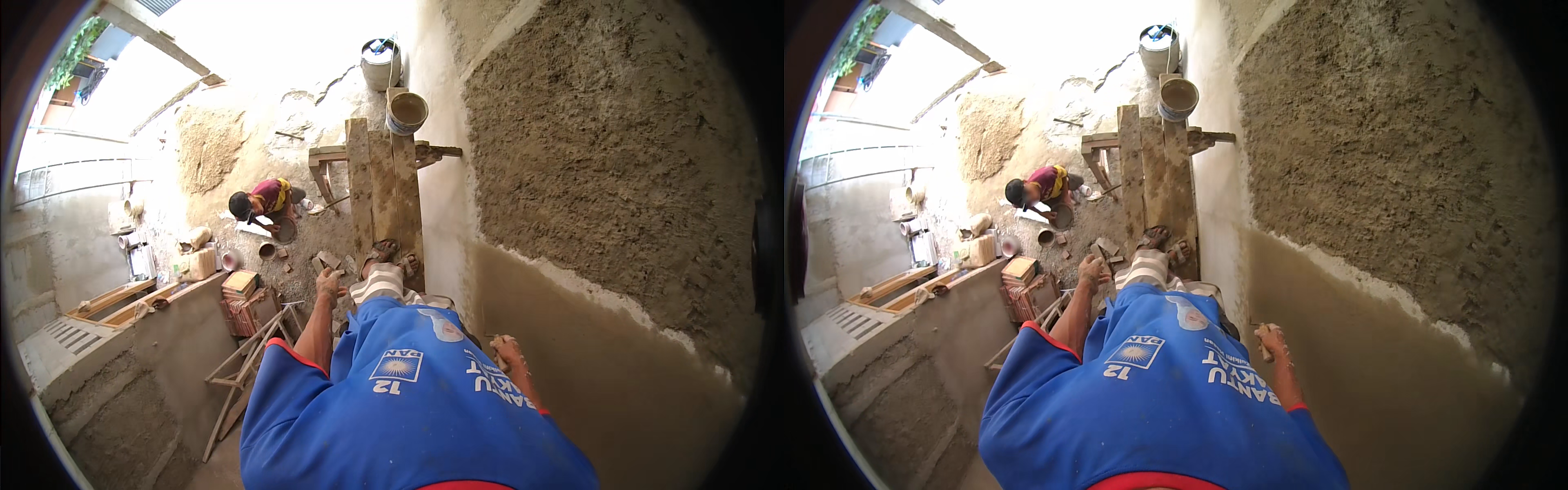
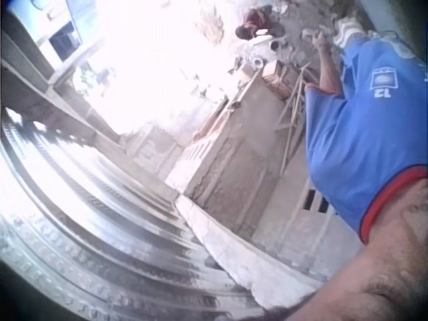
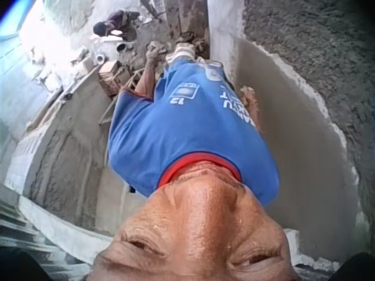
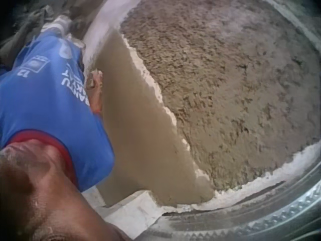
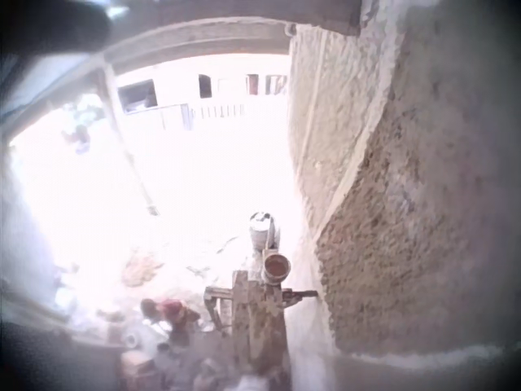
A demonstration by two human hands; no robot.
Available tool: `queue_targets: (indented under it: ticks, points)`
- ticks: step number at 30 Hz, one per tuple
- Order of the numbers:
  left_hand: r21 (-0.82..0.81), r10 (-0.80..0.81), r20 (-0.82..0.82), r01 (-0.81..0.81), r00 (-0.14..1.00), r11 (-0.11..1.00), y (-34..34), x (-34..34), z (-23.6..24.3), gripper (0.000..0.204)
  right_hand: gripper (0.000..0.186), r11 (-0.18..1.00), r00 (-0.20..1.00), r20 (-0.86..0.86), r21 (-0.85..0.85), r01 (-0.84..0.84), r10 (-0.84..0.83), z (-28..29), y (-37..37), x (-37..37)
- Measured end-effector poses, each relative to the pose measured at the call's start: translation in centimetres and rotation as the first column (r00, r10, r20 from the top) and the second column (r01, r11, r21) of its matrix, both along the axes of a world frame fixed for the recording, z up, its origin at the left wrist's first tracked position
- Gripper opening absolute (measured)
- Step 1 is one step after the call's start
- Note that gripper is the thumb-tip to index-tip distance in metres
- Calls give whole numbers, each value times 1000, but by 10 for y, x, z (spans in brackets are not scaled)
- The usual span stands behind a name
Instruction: The person applies cement mixture to a wall using a trowel. They take a container of mixture, use the trowel to scoop material onto the wall surface, and spread it to create a smooth layer.
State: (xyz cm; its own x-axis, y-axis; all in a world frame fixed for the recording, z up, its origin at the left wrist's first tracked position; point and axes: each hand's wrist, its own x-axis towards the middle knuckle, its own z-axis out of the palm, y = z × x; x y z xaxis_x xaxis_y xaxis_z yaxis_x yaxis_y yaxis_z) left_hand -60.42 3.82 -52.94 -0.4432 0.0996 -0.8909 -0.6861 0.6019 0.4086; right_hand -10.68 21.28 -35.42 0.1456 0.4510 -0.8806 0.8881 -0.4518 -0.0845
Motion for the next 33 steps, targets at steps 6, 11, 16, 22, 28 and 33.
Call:
queue_targets:
  ticks: [6, 11, 16, 22, 28, 33]
  points:
    - [-31, -14, 41, 16, 999, 999, 1, -22, -10, 58, 40, 968, 979, -139, 185, 172, -148, 34, 46, -56]
    - [-34, -34, -13, 34, 999, 999, 29, -28, 16, 59, 41, 971, 973, -201, 185, 153, -114, 25, 31, -71]
    - [-39, 51, -34, -52, 998, 998, 0, 1, 6, 59, 42, 998, 978, -205, 61, -20, 32, -12, 10, -36]
    - [-248, -267, -263, 203, 927, 947, -75, 49, -32, 60, 44, 992, 997, -43, -112, -63, 59, -23, -1, 9]
    - [-281, -106, -82, 79, 991, 956, -71, 58, -21, 58, 40, 982, 991, 47, -147, -119, 127, -25, -6, 22]
    - [-140, 32, -25, -35, 999, 989, -64, 48, -24, 56, 42, 977, 982, -49, -106, -187, 183, -14, 11, -29]
